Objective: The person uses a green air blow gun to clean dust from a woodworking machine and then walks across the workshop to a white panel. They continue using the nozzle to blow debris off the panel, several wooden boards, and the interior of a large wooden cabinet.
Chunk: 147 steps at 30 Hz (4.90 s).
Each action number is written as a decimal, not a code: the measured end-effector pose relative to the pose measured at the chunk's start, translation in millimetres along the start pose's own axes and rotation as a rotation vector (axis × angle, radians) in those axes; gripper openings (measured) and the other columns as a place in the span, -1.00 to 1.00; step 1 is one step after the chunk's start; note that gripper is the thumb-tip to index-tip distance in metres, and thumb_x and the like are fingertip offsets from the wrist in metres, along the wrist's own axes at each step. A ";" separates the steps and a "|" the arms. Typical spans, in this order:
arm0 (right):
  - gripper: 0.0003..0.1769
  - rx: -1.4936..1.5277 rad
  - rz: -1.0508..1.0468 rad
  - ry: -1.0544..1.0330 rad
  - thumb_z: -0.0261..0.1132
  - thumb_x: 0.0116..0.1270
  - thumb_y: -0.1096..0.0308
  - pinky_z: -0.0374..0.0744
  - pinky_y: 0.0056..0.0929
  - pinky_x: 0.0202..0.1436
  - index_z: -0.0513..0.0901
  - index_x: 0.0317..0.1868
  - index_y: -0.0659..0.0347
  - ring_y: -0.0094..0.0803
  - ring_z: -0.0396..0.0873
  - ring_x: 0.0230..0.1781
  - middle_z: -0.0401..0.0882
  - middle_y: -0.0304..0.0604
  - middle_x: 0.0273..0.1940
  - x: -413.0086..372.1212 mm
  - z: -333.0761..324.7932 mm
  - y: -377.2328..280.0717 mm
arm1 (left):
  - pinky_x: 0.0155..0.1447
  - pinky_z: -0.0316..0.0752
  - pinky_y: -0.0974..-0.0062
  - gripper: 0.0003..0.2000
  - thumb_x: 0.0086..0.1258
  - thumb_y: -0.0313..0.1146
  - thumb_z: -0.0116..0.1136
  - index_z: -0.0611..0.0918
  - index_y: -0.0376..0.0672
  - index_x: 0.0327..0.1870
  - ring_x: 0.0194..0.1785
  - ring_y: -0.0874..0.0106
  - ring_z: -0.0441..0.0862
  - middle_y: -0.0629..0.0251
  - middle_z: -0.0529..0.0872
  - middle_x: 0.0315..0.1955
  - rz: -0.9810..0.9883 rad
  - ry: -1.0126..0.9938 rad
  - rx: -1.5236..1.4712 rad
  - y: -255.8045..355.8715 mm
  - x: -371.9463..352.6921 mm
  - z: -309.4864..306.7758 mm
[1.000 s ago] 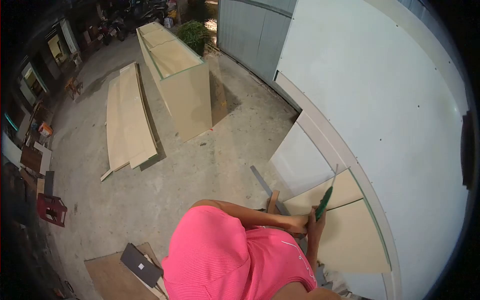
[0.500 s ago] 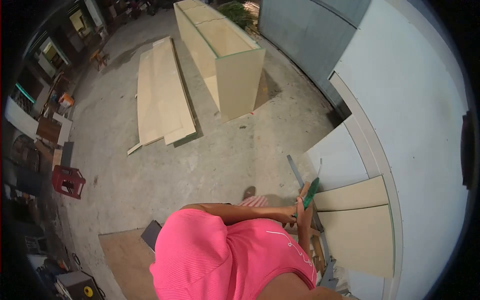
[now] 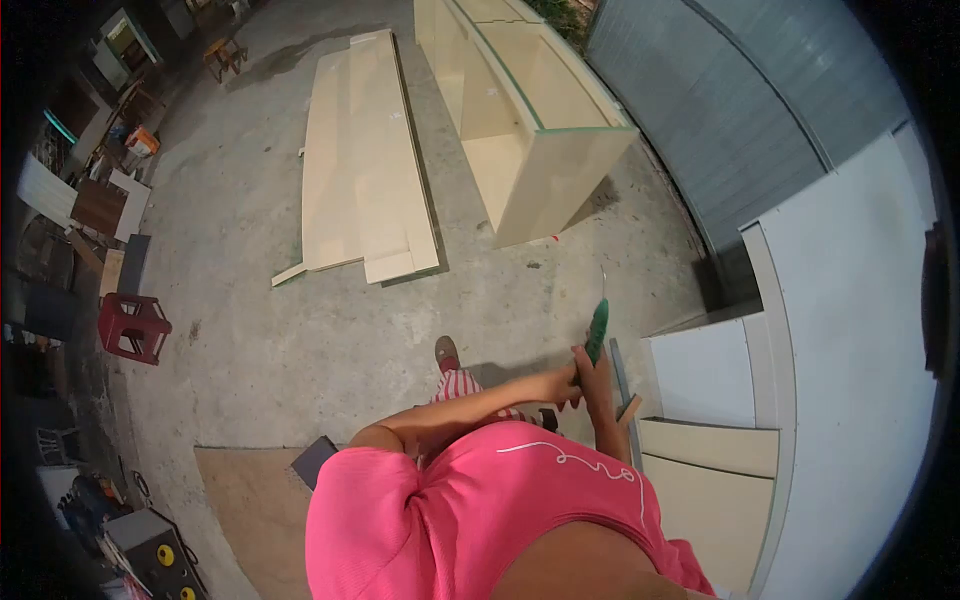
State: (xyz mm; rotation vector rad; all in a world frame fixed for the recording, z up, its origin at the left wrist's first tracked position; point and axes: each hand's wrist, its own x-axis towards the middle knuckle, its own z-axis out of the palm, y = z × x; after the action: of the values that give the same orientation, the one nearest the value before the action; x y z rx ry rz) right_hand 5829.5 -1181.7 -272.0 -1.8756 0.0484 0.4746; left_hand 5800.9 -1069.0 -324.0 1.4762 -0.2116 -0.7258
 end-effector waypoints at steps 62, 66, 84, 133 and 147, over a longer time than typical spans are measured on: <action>-0.47 -0.185 -0.292 -0.279 0.15 0.26 0.15 0.43 -0.38 -0.07 0.33 0.15 0.29 -0.36 0.46 -0.20 0.46 -0.10 -0.18 324.0 80.2 -138.0 | -0.35 0.49 0.49 -0.47 0.26 -0.49 -0.11 0.14 -0.26 0.29 -0.41 0.33 0.58 0.05 0.59 -0.30 0.064 0.606 0.034 84.2 100.3 -269.0; -0.43 -0.121 -0.376 -0.249 0.14 0.27 0.17 0.40 -0.39 0.02 0.29 0.22 0.28 -0.35 0.44 -0.13 0.44 -0.11 -0.12 355.6 82.0 -157.4 | -0.37 0.47 0.37 -0.36 0.21 -0.53 -0.09 0.02 -0.26 0.35 -0.47 0.27 0.60 0.02 0.62 -0.39 0.212 0.600 -0.069 106.9 108.6 -295.4; -0.45 -0.159 -0.272 -0.374 0.14 0.33 0.07 0.38 -0.62 -0.52 0.34 0.15 0.31 -0.63 0.35 -0.47 0.36 -0.25 -0.36 612.4 252.8 -348.9 | -0.42 0.48 0.53 -0.48 0.30 -0.56 -0.11 0.15 -0.27 0.32 -0.48 0.45 0.56 0.19 0.60 -0.39 0.369 0.933 -0.212 169.9 157.5 -623.5; -0.50 0.389 0.018 0.745 0.16 0.33 0.06 0.41 -0.38 -0.59 0.36 0.02 0.34 -0.42 0.42 -0.63 0.42 -0.22 -0.47 628.1 149.6 -235.2 | -0.36 0.46 0.59 -0.62 0.41 -0.46 -0.12 0.31 -0.12 0.26 -0.36 0.55 0.49 0.29 0.55 -0.31 0.240 -0.097 0.084 159.3 296.5 -628.6; -0.37 0.543 0.095 0.644 0.15 0.33 0.04 0.41 -0.44 -0.04 0.23 0.22 0.33 -0.38 0.40 -0.09 0.39 -0.12 -0.06 608.9 111.2 -173.7 | -0.16 0.45 0.43 -0.59 0.34 -0.48 -0.04 0.30 -0.26 0.21 -0.24 0.36 0.55 0.07 0.57 -0.30 0.218 -0.045 0.259 126.9 321.7 -577.3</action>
State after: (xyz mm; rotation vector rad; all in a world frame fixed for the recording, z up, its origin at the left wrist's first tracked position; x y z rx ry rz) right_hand 6400.5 -898.9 -357.2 -1.4201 0.6343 -0.0992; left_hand 6407.5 -781.1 -368.8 1.6516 -0.5085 -0.5706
